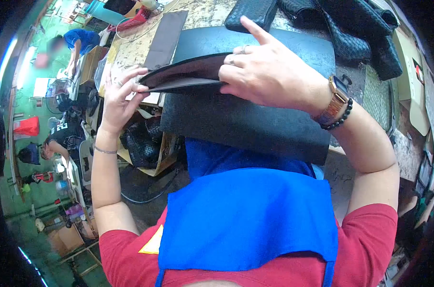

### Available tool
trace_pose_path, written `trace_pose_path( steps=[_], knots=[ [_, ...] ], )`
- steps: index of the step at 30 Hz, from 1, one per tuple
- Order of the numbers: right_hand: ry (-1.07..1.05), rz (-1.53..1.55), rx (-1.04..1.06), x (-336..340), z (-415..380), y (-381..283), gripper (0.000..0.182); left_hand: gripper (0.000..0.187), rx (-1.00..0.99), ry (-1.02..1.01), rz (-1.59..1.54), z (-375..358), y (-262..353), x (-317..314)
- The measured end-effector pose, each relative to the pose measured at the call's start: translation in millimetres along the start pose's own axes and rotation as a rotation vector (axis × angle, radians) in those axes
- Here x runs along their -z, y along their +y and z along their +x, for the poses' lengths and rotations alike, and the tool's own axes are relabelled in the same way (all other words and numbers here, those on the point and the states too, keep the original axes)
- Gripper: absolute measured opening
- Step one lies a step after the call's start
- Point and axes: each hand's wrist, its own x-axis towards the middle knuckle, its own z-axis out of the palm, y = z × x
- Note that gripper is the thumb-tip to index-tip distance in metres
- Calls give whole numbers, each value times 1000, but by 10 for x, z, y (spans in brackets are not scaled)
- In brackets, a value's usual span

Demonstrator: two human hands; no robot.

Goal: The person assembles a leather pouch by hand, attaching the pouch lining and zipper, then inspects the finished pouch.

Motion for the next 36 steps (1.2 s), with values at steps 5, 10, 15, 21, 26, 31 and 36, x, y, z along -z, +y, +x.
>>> trace_pose_path(
  steps=[5,10,15,21,26,31,36],
  knots=[
    [-28,-68,23,-132,-221,40,17,8,30,86,18,-53,162,-110],
    [-37,-240,-30,-258,-462,85,46,23,-121,306,451,-247,542,-513],
    [-40,-154,-233,28,-1378,153,37,36,36,263,14,-413,831,-949],
    [-143,-324,-1063,313,-2578,-62,46,34,332,486,-452,-349,817,-1169],
    [-226,-344,-1101,404,-2674,-219,40,11,466,468,-626,-239,778,-1253],
    [-70,-259,-1306,422,-2832,-232,41,7,448,535,-812,-189,985,-1290],
    [-72,12,-1408,522,-2694,-323,47,7,489,503,-947,-187,965,-1303]
  ],
)
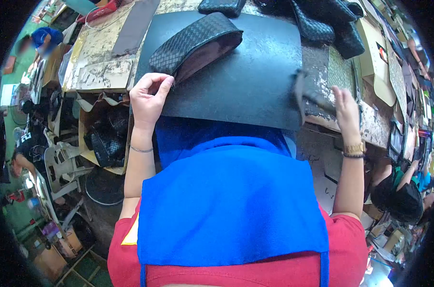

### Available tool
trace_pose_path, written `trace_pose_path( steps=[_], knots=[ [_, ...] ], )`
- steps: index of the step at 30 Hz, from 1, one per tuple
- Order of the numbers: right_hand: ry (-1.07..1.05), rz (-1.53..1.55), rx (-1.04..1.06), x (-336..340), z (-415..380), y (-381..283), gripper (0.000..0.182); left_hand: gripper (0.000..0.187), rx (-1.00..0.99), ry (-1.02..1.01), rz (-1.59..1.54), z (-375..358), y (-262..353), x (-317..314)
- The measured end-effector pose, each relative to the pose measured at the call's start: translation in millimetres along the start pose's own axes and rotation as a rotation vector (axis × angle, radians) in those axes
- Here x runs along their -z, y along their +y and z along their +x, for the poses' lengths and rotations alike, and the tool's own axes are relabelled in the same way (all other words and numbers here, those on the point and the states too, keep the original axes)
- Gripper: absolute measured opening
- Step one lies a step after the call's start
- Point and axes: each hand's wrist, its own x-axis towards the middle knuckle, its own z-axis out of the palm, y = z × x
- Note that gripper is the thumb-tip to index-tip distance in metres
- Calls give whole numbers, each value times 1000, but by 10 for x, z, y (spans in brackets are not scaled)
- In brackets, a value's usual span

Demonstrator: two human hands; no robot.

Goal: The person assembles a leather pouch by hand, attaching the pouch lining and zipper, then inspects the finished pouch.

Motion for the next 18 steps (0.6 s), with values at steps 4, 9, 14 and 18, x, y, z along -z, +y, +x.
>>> trace_pose_path(
  steps=[4,9,14,18],
  knots=[
    [160,133,290,-363,-127,226,49,7,70,-21,-49,-5,-2,19],
    [13,-266,636,-166,-294,16,39,4,153,-51,-38,-39,49,33],
    [-71,40,435,49,-316,-624,30,7,204,-66,-158,-20,21,-14],
    [-218,225,471,-153,-453,-1738,30,7,228,-86,-157,12,13,-45]
  ],
)
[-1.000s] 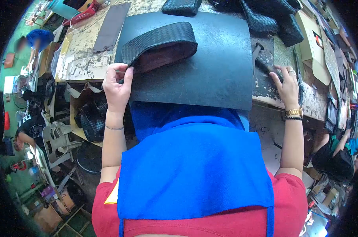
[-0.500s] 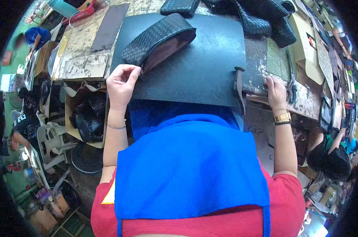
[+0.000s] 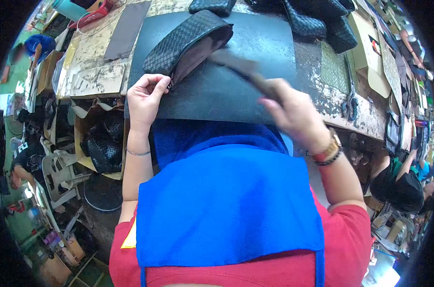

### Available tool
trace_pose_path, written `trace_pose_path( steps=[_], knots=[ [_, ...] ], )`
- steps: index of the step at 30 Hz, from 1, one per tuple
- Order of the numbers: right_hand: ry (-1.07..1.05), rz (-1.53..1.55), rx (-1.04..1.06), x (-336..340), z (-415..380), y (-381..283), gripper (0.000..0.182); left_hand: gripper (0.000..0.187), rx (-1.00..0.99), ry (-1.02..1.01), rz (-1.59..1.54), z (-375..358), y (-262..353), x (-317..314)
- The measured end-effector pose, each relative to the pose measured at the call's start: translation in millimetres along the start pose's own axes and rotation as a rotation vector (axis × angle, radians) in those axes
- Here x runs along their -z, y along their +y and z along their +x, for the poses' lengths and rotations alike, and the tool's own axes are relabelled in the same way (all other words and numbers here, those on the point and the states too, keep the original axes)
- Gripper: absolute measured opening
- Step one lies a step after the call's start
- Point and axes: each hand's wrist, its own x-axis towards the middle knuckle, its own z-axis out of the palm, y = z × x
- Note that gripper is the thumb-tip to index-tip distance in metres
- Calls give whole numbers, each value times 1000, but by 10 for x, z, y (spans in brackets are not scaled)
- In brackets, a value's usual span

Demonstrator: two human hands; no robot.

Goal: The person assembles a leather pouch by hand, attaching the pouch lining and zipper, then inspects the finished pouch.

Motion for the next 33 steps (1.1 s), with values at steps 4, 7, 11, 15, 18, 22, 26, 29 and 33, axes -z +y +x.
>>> trace_pose_path(
  steps=[4,7,11,15,18,22,26,29,33],
  knots=[
    [-141,5,45,-390,333,-209,28,8,8,4,-2,-25,-18,27],
    [-249,-44,25,-427,450,-258,29,9,9,6,2,-10,-3,15],
    [-288,-97,33,-480,432,-246,32,8,42,-16,-18,-8,4,30],
    [-222,-66,93,-481,441,-271,32,8,57,-20,-31,18,31,33],
    [-268,-139,76,-530,414,-244,31,8,53,-21,-51,4,13,28],
    [-237,-129,129,-488,444,-298,31,8,74,-17,-66,5,25,41],
    [-225,-142,94,-399,435,-235,31,11,23,-31,-6,8,7,66],
    [9,-84,20,-166,275,15,28,16,-43,-34,48,5,36,175],
    [373,-218,-128,277,-60,1060,25,64,-451,-170,594,167,244,436]
  ],
)
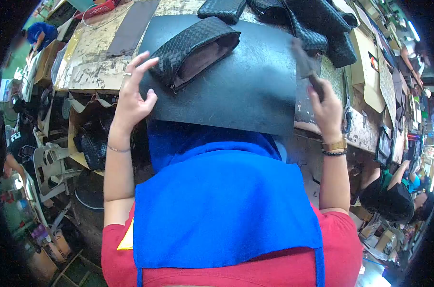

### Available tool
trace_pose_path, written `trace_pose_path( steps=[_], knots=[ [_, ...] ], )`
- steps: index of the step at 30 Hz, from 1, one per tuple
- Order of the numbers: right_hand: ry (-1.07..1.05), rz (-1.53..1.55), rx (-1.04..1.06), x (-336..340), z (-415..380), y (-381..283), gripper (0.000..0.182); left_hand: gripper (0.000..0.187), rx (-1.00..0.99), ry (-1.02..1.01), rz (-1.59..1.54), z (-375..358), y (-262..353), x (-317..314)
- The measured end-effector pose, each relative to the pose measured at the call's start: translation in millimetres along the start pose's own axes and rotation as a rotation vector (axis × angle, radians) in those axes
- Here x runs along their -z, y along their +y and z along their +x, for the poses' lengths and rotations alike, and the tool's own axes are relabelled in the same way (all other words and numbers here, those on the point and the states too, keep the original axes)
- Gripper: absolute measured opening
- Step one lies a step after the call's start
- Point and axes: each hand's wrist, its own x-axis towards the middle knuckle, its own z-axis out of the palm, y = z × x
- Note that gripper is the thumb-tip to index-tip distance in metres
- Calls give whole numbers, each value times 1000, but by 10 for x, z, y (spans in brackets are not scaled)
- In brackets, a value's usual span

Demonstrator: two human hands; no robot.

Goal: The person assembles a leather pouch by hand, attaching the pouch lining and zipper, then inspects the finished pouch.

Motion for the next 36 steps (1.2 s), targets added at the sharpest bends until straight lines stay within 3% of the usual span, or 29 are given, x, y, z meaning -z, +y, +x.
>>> trace_pose_path(
  steps=[1,3,5,7,9,12,16,18,22,25,26,29,32,36],
  knots=[
    [-26,-84,-133,93,-18,195,29,65,-56,-28,80,42,-16,-18],
    [19,-458,-67,102,-43,659,34,68,-177,-82,248,167,-48,-64],
    [223,-343,142,67,52,247,36,70,-169,-157,233,227,-130,-171],
    [160,17,207,-129,179,-192,36,64,-171,-140,205,280,-114,-283],
    [-67,288,232,-338,220,-820,35,55,-216,-42,254,325,45,-334],
    [-144,414,402,-469,378,-1593,34,49,-234,26,315,390,355,-299],
    [-189,543,524,-607,652,-1856,28,45,-197,97,400,377,621,-92],
    [-113,595,618,-584,736,-1952,24,46,-186,167,439,368,642,-7],
    [-58,789,703,-572,877,-2001,18,44,-318,308,415,426,689,69],
    [-103,832,606,-591,945,-1938,18,45,-328,323,429,505,698,54],
    [-250,950,444,-543,934,-1940,16,45,-346,329,448,537,708,45],
    [-378,1136,294,-613,943,-1892,15,43,-374,321,430,587,686,1],
    [-494,1286,211,-668,948,-1861,14,41,-400,276,516,625,753,36],
    [-481,1340,284,-685,952,-1894,14,36,-416,240,585,642,786,76]
  ],
)
